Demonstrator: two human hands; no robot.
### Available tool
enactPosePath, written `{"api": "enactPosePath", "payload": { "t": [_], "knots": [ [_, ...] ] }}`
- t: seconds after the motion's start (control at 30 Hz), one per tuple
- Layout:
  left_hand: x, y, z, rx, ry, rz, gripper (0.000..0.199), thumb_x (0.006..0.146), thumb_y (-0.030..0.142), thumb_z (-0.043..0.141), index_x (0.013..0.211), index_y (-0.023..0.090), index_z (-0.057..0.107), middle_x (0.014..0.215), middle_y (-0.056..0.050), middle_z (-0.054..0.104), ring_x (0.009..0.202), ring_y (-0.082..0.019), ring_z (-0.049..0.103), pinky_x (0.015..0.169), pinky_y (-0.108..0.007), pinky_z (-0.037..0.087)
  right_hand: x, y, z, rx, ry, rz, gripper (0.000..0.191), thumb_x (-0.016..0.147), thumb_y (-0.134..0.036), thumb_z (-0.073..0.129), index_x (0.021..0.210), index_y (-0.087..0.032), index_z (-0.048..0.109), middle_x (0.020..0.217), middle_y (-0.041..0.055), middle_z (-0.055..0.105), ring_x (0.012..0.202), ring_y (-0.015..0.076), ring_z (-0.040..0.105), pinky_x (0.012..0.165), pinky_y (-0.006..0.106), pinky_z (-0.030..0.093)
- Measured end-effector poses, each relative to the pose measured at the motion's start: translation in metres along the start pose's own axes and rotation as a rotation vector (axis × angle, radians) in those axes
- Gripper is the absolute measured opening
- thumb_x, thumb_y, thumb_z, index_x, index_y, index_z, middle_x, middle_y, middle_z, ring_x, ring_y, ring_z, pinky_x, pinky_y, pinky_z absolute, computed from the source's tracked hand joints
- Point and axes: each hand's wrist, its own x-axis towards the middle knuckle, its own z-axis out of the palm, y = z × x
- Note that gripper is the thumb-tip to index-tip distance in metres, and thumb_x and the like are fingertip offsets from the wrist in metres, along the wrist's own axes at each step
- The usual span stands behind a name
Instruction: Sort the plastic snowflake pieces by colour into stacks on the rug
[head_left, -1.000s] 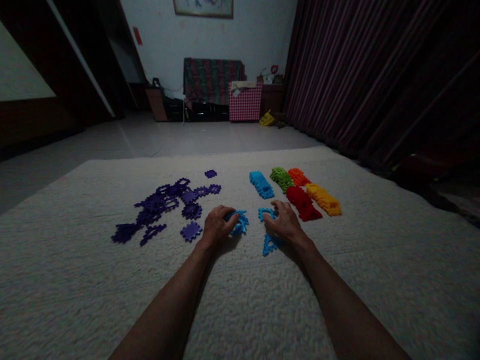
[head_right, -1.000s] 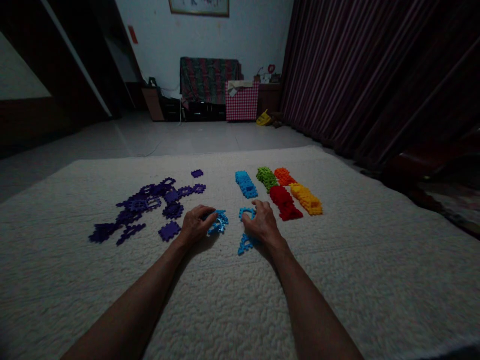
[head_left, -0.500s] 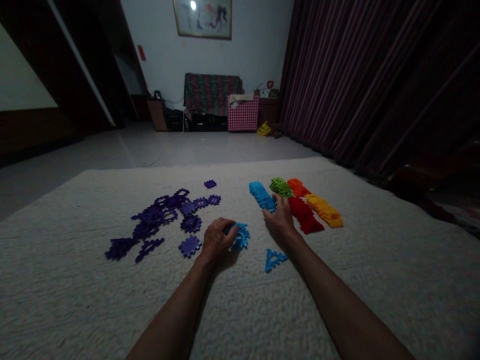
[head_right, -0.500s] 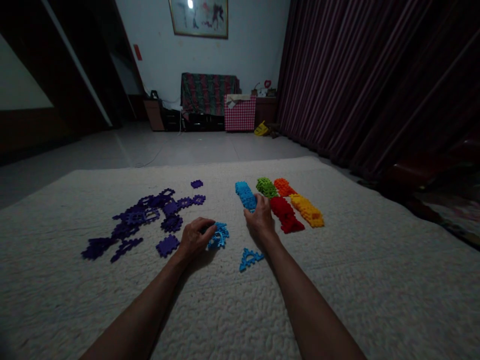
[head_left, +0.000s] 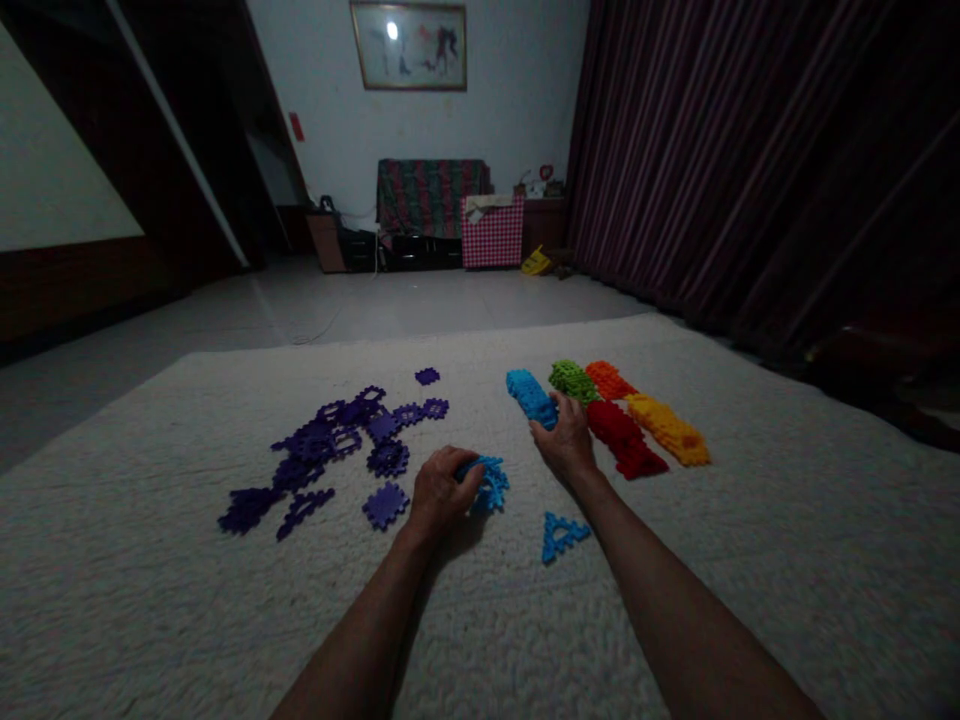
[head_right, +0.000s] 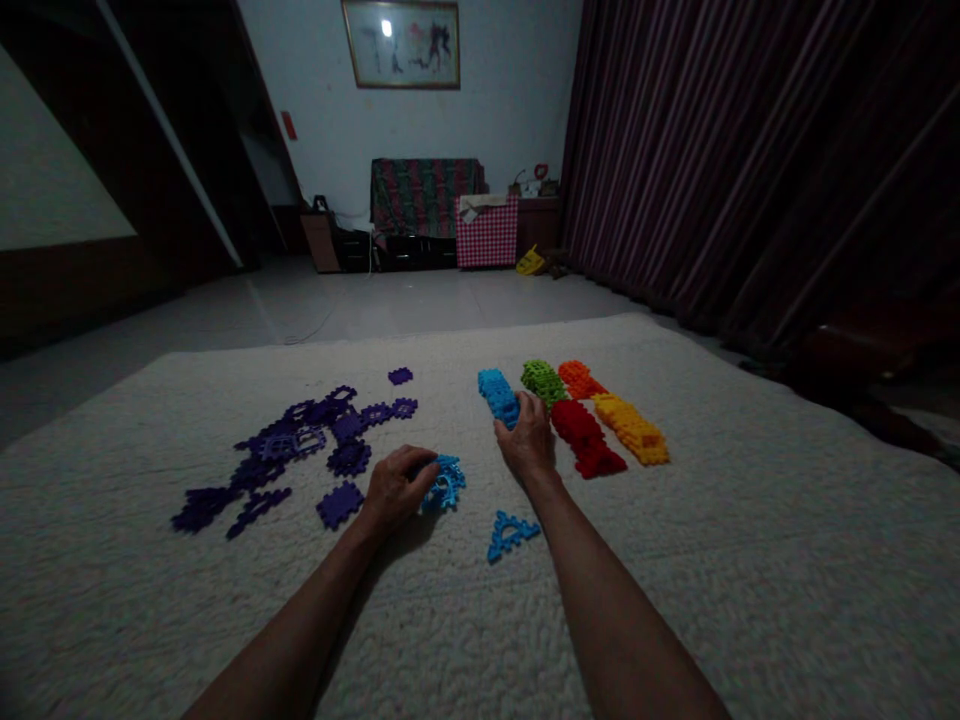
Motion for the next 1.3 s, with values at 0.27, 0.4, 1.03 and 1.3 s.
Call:
{"api": "enactPosePath", "payload": {
  "t": [0.27,0.4,1.03,1.3],
  "knots": [
    [0.001,-0.001,0.0,0.012,0.001,0.006,0.014,0.085,0.024,0.061,0.089,0.019,0.074,0.089,-0.006,0.073,0.086,-0.019,0.066,0.082,-0.032,0.049,0.0,-0.001,0.0,-0.048,-0.024,0.014,0.055,0.074,-0.033,0.066,0.125,-0.017,0.054,0.12,0.0143,0.056,0.113,0.0305,0.053,0.095,0.042,0.048],
    [0.0,-0.001,0.002,0.008,0.021,0.013,0.013,0.084,0.023,0.062,0.088,0.019,0.073,0.088,-0.006,0.073,0.085,-0.018,0.066,0.082,-0.031,0.05,0.0,-0.002,0.0,-0.069,-0.04,0.032,0.053,0.074,-0.034,0.065,0.124,-0.017,0.055,0.119,0.0146,0.056,0.111,0.0303,0.054,0.093,0.042,0.049],
    [0.004,-0.016,0.009,-0.135,0.192,-0.131,0.039,0.076,0.003,0.046,0.101,0.015,0.073,0.094,-0.007,0.075,0.087,-0.017,0.07,0.084,-0.029,0.054,-0.03,-0.041,-0.022,0.36,-0.263,-0.258,0.025,0.079,-0.024,0.055,0.103,-0.02,0.062,0.106,0.009,0.063,0.096,0.0221,0.062,0.086,0.039,0.053],
    [0.004,-0.012,0.006,-0.127,0.052,-0.122,0.039,0.076,0.004,0.048,0.102,0.017,0.074,0.096,-0.006,0.076,0.088,-0.017,0.069,0.085,-0.029,0.053,-0.062,-0.059,-0.02,0.256,-0.462,-0.372,0.034,0.077,-0.018,0.062,0.11,-0.019,0.063,0.11,0.0097,0.067,0.103,0.0248,0.059,0.095,0.045,0.046]
  ]
}}
